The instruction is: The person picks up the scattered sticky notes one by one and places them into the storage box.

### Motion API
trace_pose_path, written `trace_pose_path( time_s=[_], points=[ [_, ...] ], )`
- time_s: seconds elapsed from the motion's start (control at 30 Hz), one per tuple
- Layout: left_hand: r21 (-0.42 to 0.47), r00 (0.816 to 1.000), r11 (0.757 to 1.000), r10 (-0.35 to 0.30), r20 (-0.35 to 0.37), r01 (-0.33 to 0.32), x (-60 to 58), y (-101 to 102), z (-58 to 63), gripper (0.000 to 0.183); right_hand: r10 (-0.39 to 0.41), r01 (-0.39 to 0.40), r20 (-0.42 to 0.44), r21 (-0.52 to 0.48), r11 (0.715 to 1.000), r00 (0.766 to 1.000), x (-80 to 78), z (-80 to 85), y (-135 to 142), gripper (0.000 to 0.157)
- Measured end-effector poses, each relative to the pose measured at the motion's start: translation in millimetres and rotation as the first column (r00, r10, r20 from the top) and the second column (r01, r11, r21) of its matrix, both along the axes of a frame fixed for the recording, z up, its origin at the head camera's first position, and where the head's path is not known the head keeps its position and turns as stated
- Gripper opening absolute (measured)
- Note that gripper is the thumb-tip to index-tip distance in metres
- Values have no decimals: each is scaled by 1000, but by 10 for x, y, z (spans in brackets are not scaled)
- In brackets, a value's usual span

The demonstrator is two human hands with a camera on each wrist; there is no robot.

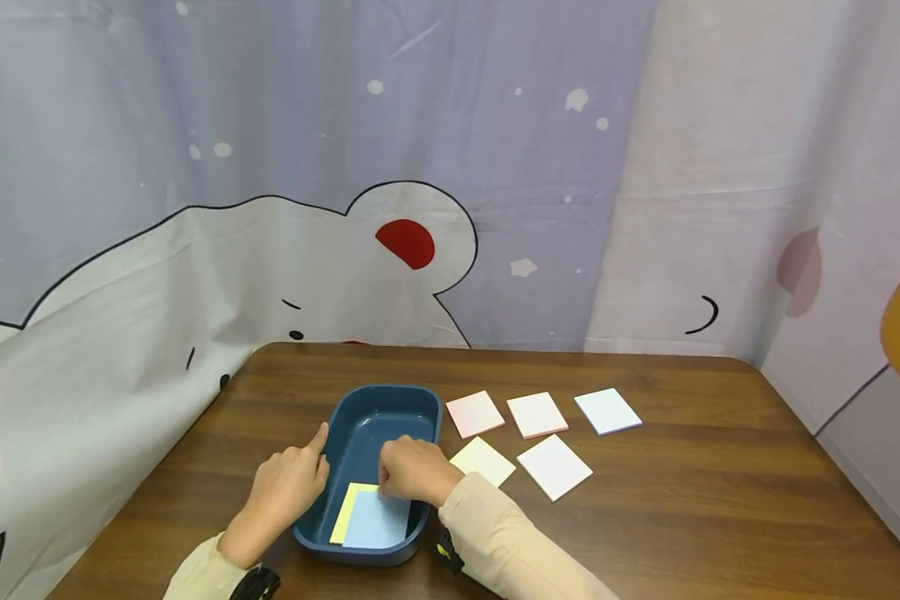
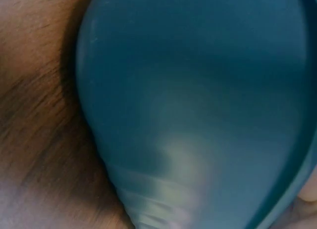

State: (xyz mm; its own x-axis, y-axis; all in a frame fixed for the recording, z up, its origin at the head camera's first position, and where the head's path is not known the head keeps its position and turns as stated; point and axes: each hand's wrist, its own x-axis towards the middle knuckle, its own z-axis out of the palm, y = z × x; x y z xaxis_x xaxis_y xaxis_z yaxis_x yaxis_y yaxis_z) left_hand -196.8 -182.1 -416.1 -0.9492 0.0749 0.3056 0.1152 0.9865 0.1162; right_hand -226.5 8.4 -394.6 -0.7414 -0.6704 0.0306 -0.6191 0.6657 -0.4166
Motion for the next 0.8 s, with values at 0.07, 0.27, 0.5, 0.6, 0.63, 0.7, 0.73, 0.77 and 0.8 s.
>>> trace_pose_path(
  time_s=[0.07, 0.27, 0.5, 0.6, 0.63, 0.7, 0.73, 0.77, 0.8],
  points=[
    [8, 1000, 1000, 7, -1, -7, 1, 4, 2, 50, 6, -6, -8, -8, 1000, 1000, -5, 1, 2, 13],
    [9, 1000, 1000, 8, 17, -9, -8, 1, 3, 50, 30, -30, -8, -64, 998, 1000, 2, 36, 25, 8],
    [16, 999, 1000, 17, 32, -18, -8, -1, -9, 50, 40, -39, 3, -124, 992, 999, 26, 144, 88, 8],
    [17, 999, 1000, 23, 38, -24, -7, -1, -14, 50, 34, -34, -2, -148, 988, 999, 44, 204, 151, 7],
    [16, 999, 1000, 25, 39, -25, -6, 0, -14, 50, 29, -29, -4, -155, 988, 1000, 47, 228, 177, 7],
    [17, 999, 1000, 26, 39, -26, -8, 1, -12, 50, 17, -18, -11, -165, 986, 1000, 48, 279, 243, 7],
    [17, 999, 1000, 26, 37, -26, -9, 0, -10, 50, 10, -14, -21, -167, 986, 1000, 47, 307, 282, 7],
    [19, 999, 999, 25, 35, -26, -10, 0, -7, 50, 3, -8, -30, -171, 985, 1000, 44, 333, 324, 7],
    [20, 999, 999, 24, 32, -25, -11, -1, -5, 50, -7, 0, -42, -172, 985, 999, 41, 359, 370, 6]
  ],
)
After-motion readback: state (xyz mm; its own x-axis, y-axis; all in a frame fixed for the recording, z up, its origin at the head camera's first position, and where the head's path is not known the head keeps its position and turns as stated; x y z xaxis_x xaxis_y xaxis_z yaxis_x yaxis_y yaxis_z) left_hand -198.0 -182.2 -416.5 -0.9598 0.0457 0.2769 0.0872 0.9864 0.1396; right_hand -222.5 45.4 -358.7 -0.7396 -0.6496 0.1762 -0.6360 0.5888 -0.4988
